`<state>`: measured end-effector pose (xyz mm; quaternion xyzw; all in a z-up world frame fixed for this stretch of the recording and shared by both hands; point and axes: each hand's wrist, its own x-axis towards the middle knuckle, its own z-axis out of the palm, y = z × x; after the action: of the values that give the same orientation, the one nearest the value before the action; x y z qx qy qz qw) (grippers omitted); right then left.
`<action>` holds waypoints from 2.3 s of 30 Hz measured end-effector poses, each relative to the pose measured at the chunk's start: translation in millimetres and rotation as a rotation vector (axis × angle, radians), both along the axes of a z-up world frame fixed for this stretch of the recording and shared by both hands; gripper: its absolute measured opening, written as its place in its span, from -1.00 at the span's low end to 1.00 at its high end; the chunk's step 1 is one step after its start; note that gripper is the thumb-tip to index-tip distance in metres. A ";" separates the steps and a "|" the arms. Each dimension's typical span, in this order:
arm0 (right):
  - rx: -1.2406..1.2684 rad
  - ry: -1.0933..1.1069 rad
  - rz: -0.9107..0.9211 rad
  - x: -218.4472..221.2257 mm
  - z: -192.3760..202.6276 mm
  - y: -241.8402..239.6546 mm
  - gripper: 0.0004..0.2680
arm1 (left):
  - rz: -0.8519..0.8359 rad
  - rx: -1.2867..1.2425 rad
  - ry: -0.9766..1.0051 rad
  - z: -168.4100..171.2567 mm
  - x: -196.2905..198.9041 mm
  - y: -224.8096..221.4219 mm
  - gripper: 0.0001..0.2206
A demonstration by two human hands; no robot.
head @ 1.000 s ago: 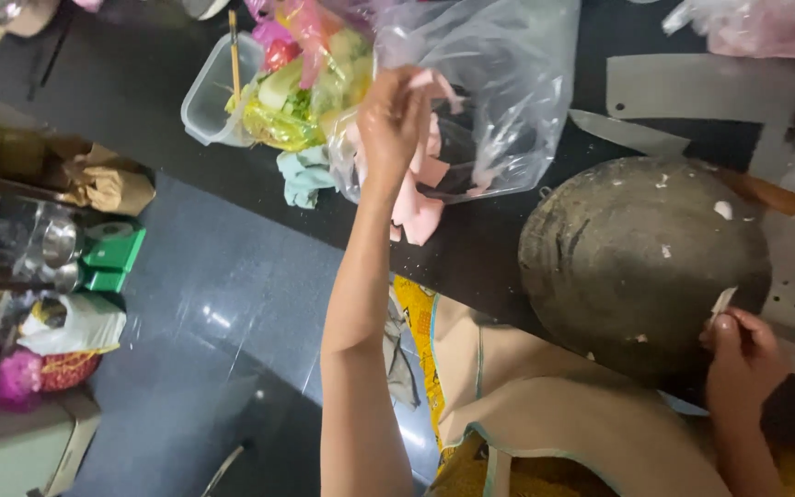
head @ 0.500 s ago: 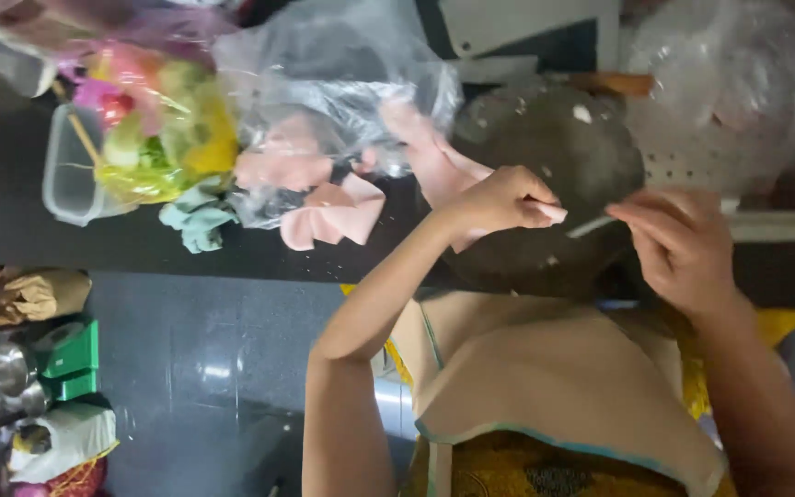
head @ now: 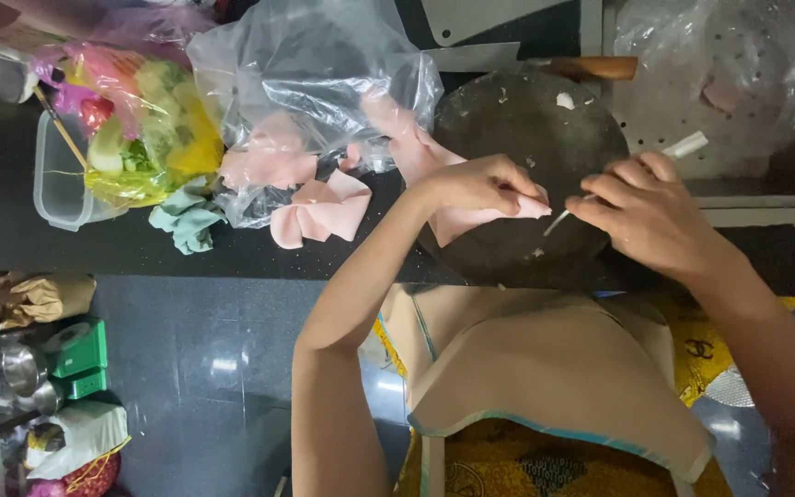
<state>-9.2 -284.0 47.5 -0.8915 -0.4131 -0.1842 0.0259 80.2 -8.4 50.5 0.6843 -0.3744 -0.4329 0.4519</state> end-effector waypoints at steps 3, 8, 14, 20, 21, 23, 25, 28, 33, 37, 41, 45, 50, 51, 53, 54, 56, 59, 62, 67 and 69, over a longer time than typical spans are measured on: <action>0.064 0.083 -0.013 -3.2 2.8 -8.7 -0.61 | 0.044 0.075 0.066 0.5 -2.0 7.0 -0.59; 0.113 -0.059 -0.025 4.3 4.6 9.7 -0.73 | 0.070 -0.016 -0.074 -12.9 -7.1 8.6 -0.62; 0.327 0.281 -0.035 -14.8 -27.3 -22.4 -0.76 | 0.305 0.103 -0.183 12.6 -87.2 16.4 -0.61; 0.684 0.452 -0.292 -56.3 -30.6 -28.4 -0.82 | 0.579 0.175 -0.405 -17.3 -119.9 19.8 -0.53; 0.728 0.479 -0.298 -58.0 -29.2 -25.8 -0.82 | 0.784 0.347 -0.584 -26.1 -116.2 21.7 -0.48; 0.744 0.484 -0.281 -59.6 -23.8 -18.5 -0.82 | 0.828 0.461 -0.636 -50.0 -105.2 10.0 -0.33; 0.759 0.486 -0.260 -60.2 -24.3 -14.1 -0.83 | 0.876 0.575 -0.690 -61.5 -93.1 -0.8 -0.17; 0.720 0.424 -0.267 -58.5 -35.1 -14.0 -0.85 | 0.784 0.615 -0.883 -65.7 -75.3 -14.6 -0.40; 0.657 0.501 -0.265 -49.8 -43.1 -7.6 -0.72 | 0.504 0.588 -0.696 -54.4 -55.4 -20.8 -0.69; 0.582 0.424 -0.124 -40.6 -37.1 -14.6 -0.75 | 0.403 0.602 -0.320 -4.1 -45.4 -21.5 -0.75; 0.483 0.375 -0.074 -35.7 -25.4 -16.0 -0.74 | 0.587 0.296 -0.116 -5.1 -40.3 0.3 -0.73; 0.479 0.367 0.010 -20.5 -9.1 8.5 -0.79 | 0.633 0.075 -0.091 -25.8 -41.5 16.9 -0.75; 0.340 0.095 0.087 33.4 -58.2 23.9 -0.70 | 0.733 0.045 -0.056 -23.6 -45.6 11.5 -0.77; 0.289 0.066 0.058 41.6 -69.4 25.5 -0.72 | 0.761 0.071 -0.029 -22.2 -46.6 8.2 -0.76; 0.310 0.083 0.080 42.0 -70.8 27.7 -0.74 | 0.792 0.054 -0.064 -33.1 -44.5 4.8 -0.77; 0.333 0.101 0.102 43.1 -70.9 29.2 -0.76 | 0.822 0.038 -0.097 -37.8 -42.4 3.5 -0.78; 0.279 0.161 0.071 27.0 -60.1 26.7 -0.75 | 0.804 0.028 -0.160 -43.5 -38.7 1.8 -0.79; 0.196 0.309 0.021 4.0 -44.2 21.2 -0.70 | 0.780 0.004 -0.217 -52.6 -34.1 -0.4 -0.81; 0.161 0.382 -0.010 -2.5 -32.0 21.6 -0.66 | 0.781 -0.008 -0.206 -58.2 -31.6 -1.4 -0.80; 0.207 -0.002 -0.101 -6.6 -45.1 30.9 -0.73 | 0.819 0.006 -0.208 -52.1 -27.2 -0.3 -0.80; 0.257 0.222 -0.184 -29.2 -56.9 38.3 -0.77 | 0.863 -0.006 -0.198 -53.0 -26.2 0.7 -0.75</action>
<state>-38.4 -245.7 -9.3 -0.9297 -0.2975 -0.1375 0.1680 54.0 -7.8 -2.5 0.8147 -0.0971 -0.1360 0.5553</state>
